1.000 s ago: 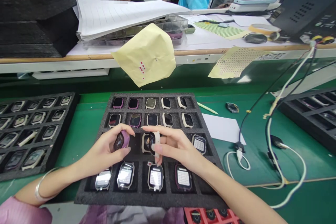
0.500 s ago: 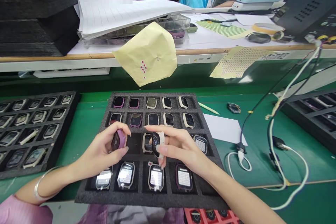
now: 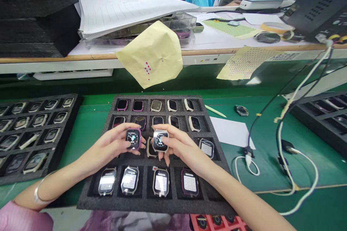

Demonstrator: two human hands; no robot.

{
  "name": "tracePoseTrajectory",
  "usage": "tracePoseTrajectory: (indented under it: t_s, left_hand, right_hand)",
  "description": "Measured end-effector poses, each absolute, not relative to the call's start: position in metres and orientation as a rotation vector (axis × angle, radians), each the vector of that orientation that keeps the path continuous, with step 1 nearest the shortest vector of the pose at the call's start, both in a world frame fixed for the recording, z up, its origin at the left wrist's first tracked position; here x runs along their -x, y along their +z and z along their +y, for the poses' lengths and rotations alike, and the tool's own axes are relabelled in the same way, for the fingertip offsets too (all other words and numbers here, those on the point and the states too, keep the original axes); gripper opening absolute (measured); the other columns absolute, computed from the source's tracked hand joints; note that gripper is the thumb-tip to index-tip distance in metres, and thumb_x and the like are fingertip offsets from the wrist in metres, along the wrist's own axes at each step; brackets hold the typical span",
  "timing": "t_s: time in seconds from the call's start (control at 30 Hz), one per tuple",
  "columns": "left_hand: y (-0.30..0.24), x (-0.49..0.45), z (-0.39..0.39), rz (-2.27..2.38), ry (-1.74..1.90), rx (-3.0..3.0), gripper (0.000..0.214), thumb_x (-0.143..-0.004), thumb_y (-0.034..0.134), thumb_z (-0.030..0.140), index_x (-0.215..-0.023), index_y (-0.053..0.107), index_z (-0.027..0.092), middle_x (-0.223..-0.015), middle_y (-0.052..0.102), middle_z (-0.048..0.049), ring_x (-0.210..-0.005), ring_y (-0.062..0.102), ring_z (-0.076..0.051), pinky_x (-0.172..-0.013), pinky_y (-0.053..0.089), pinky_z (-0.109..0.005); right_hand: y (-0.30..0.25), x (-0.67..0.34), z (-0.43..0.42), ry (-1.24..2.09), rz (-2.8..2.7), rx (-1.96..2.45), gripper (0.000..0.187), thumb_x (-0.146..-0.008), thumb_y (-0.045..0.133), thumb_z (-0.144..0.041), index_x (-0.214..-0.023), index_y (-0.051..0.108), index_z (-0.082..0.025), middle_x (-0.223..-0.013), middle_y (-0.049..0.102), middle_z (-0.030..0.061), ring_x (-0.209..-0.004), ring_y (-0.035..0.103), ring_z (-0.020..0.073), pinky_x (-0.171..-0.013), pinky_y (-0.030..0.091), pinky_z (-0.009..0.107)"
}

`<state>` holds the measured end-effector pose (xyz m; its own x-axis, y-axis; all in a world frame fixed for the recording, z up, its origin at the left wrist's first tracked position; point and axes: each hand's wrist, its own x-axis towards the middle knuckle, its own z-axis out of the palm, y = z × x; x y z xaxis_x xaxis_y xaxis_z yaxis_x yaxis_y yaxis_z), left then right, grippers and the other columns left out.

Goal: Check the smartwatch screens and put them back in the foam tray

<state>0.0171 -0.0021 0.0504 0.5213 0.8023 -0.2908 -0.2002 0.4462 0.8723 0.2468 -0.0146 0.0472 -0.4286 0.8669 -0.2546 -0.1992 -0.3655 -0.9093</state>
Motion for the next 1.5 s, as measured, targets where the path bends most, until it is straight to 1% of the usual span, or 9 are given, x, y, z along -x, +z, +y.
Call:
tracePoseTrajectory:
  t_s: [0.2, 0.63, 0.73, 0.87, 1.0, 1.2, 1.3, 1.43, 1.5]
  left_hand:
    - [0.051, -0.017, -0.004, 0.762, 0.679, -0.926, 0.031, -0.084, 0.057, 0.014, -0.115, 0.055, 0.018, -0.099, 0.067, -0.0065, -0.095, 0.065, -0.020, -0.086, 0.057, -0.039]
    - [0.049, -0.019, -0.003, 0.762, 0.631, -0.993, 0.026, -0.089, 0.056, 0.019, -0.115, 0.052, 0.019, -0.097, 0.065, -0.0053, -0.093, 0.066, -0.019, -0.082, 0.057, -0.036]
    - [0.046, -0.019, -0.004, 0.768, 0.631, -1.046, 0.030, -0.085, 0.061, 0.017, -0.114, 0.051, 0.020, -0.097, 0.064, -0.0043, -0.092, 0.063, -0.018, -0.079, 0.054, -0.032]
    - [0.040, -0.020, -0.004, 0.876, 0.668, -1.218, 0.033, -0.079, 0.069, 0.014, -0.106, 0.052, 0.021, -0.086, 0.055, 0.0025, -0.079, 0.054, -0.012, -0.073, 0.045, -0.025]
    - [0.042, -0.021, -0.005, 0.934, 0.620, -1.259, 0.023, -0.082, 0.062, 0.016, -0.102, 0.051, 0.020, -0.079, 0.047, 0.0049, -0.068, 0.045, -0.011, -0.064, 0.040, -0.025]
    - [0.049, -0.018, -0.008, 0.905, 0.571, -1.333, 0.023, -0.080, 0.057, 0.008, -0.098, 0.050, 0.020, -0.077, 0.044, 0.0057, -0.068, 0.040, -0.011, -0.063, 0.035, -0.023]
    - [0.049, -0.018, -0.010, 0.913, 0.592, -1.351, 0.023, -0.080, 0.058, 0.010, -0.099, 0.050, 0.021, -0.077, 0.044, 0.0054, -0.069, 0.041, -0.011, -0.064, 0.035, -0.024]
    - [0.044, -0.020, -0.011, 0.895, 0.631, -1.385, 0.027, -0.079, 0.060, 0.012, -0.104, 0.051, 0.021, -0.085, 0.050, 0.0026, -0.078, 0.046, -0.014, -0.072, 0.039, -0.026]
    - [0.042, -0.020, -0.011, 0.890, 0.648, -1.405, 0.029, -0.078, 0.060, 0.012, -0.104, 0.052, 0.021, -0.088, 0.052, 0.0012, -0.082, 0.048, -0.016, -0.076, 0.039, -0.027]
  right_hand:
    - [0.047, -0.247, -0.018, 1.742, -1.250, 1.111, 0.040, -0.091, 0.059, -0.029, -0.130, 0.055, -0.020, -0.097, 0.070, 0.0070, -0.060, 0.067, 0.0142, -0.046, 0.050, 0.021]
    - [0.048, -0.250, -0.018, 1.640, -1.364, 1.146, 0.038, -0.090, 0.064, -0.026, -0.127, 0.059, -0.020, -0.097, 0.075, 0.0063, -0.058, 0.069, 0.0121, -0.046, 0.051, 0.018]
    - [0.047, -0.250, -0.019, 1.664, -1.352, 1.103, 0.046, -0.091, 0.064, -0.025, -0.135, 0.052, -0.022, -0.102, 0.072, 0.0066, -0.063, 0.069, 0.0130, -0.048, 0.052, 0.019]
    - [0.044, -0.250, -0.017, 1.798, -1.303, 0.894, 0.049, -0.094, 0.060, -0.024, -0.141, 0.045, -0.025, -0.116, 0.065, 0.0091, -0.076, 0.070, 0.0163, -0.054, 0.057, 0.023]
    - [0.042, -0.250, -0.015, 1.858, -1.277, 0.763, 0.045, -0.096, 0.058, -0.022, -0.139, 0.049, -0.028, -0.108, 0.065, 0.0070, -0.081, 0.069, 0.0173, -0.058, 0.059, 0.024]
    - [0.042, -0.256, -0.016, 1.866, -1.247, 0.793, 0.025, -0.089, 0.069, -0.021, -0.114, 0.067, -0.024, -0.083, 0.066, 0.0030, -0.070, 0.068, 0.0152, -0.053, 0.056, 0.020]
    - [0.043, -0.254, -0.018, 1.854, -1.247, 0.798, 0.029, -0.088, 0.070, -0.021, -0.116, 0.067, -0.024, -0.083, 0.067, 0.0029, -0.069, 0.068, 0.0152, -0.053, 0.058, 0.021]
    - [0.046, -0.248, -0.019, 1.852, -1.181, 0.765, 0.046, -0.082, 0.076, -0.020, -0.125, 0.062, -0.024, -0.087, 0.066, 0.0027, -0.068, 0.066, 0.0144, -0.049, 0.057, 0.020]
    - [0.048, -0.246, -0.019, 1.852, -1.160, 0.769, 0.046, -0.081, 0.077, -0.019, -0.124, 0.063, -0.021, -0.085, 0.065, 0.0026, -0.067, 0.065, 0.0140, -0.048, 0.056, 0.019]
